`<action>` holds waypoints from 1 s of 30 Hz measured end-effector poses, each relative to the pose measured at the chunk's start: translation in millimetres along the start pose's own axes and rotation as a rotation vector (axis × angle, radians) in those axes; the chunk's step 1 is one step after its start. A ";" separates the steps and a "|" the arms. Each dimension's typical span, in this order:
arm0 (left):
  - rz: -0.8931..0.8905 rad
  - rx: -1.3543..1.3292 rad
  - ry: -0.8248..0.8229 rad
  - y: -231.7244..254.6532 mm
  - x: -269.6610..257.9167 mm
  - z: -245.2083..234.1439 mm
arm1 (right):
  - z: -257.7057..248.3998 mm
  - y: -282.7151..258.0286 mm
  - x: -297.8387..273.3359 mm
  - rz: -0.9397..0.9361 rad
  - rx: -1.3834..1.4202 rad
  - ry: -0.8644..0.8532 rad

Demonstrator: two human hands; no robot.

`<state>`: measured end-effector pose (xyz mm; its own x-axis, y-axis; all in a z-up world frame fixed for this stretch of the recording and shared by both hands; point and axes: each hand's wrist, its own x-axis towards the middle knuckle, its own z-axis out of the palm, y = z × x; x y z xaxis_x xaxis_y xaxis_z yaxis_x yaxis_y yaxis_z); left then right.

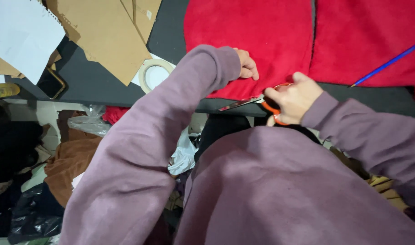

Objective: Cutting red fabric using cardboard templates and an electric rotary cutter.

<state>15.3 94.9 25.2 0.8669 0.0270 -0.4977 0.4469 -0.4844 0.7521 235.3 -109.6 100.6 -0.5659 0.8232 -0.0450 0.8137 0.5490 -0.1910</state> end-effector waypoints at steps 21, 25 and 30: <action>-0.115 0.092 -0.122 -39.2 28.9 20.4 | 82.6 -29.4 26.3 0.070 0.086 -0.173; -0.071 0.093 -0.143 -25.1 22.1 6.5 | 70.6 -30.8 35.0 0.086 0.070 -0.265; -0.054 0.024 -0.198 -17.5 15.4 -1.6 | 31.7 -57.3 62.6 0.081 0.040 -0.083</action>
<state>21.2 105.2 5.1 0.7803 -0.1176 -0.6142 0.4845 -0.5074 0.7126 149.0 -94.0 77.6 -0.5086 0.8491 -0.1423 0.8524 0.4733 -0.2222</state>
